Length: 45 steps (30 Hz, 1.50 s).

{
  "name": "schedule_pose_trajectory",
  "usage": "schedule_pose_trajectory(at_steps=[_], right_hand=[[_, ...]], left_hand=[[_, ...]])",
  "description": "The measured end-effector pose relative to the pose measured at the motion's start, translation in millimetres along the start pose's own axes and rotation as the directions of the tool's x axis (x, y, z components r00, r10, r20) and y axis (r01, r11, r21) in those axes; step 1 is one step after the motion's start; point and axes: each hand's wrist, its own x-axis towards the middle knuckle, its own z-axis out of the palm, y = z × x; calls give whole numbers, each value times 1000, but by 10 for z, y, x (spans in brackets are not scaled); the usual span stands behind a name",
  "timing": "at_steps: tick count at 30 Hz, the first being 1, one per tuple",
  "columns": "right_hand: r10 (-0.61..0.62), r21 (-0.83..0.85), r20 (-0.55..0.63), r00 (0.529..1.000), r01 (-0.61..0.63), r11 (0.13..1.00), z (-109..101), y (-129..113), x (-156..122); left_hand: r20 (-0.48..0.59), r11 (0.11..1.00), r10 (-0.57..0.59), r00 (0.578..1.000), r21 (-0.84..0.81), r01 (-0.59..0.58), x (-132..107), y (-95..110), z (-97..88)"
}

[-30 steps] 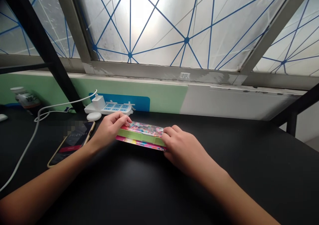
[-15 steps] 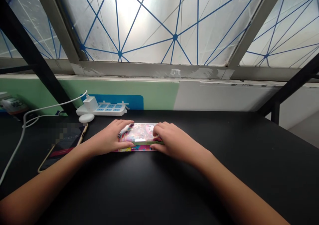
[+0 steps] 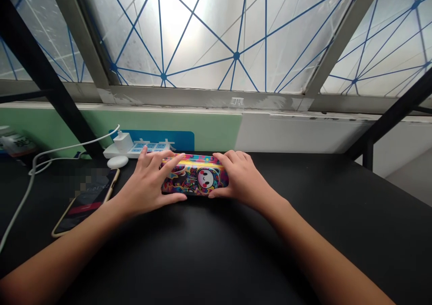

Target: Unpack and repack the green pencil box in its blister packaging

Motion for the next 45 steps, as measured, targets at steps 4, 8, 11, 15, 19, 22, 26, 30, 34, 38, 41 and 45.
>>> schedule_pose_trajectory(at_steps=[4,8,11,15,19,22,26,30,34,38,41,45], right_hand=[[-42,-87,-34,999,39,995,-49,-112,-7],[-95,-141,30,995,99,985,-86,-227,-27],[-114,-161,118,986,132,978,-63,-324,-49],[-147,-134,167,975,171,976,13,-432,-74],[-176,-31,196,965,186,982,119,-497,-91],[-208,35,212,955,205,978,214,-512,-108],[-211,98,229,950,194,976,284,-488,-120],[-175,182,313,934,122,976,210,-427,-104],[-136,245,425,895,32,969,29,-250,-115],[-100,265,441,892,-23,964,-149,79,-228],[-19,221,396,918,-75,972,-207,229,-301],[46,55,282,958,-64,996,-103,-13,-223]], left_hand=[[-78,997,-66,995,40,69,24,35,-60],[10,999,-41,999,24,41,29,93,-88],[110,1000,-12,994,-9,13,21,131,-62],[219,1000,-13,976,-15,17,7,144,-16],[283,1000,1,959,-18,4,14,138,-10],[274,996,6,962,-85,18,8,131,32],[302,979,-102,948,-136,149,-51,98,159],[347,954,-163,923,-184,238,-85,71,206],[374,946,-188,908,-178,270,-62,66,156],[410,939,-201,890,-178,294,-49,48,123],[415,940,-192,889,-182,288,-53,43,113],[412,947,-190,891,-163,277,-71,66,108]])
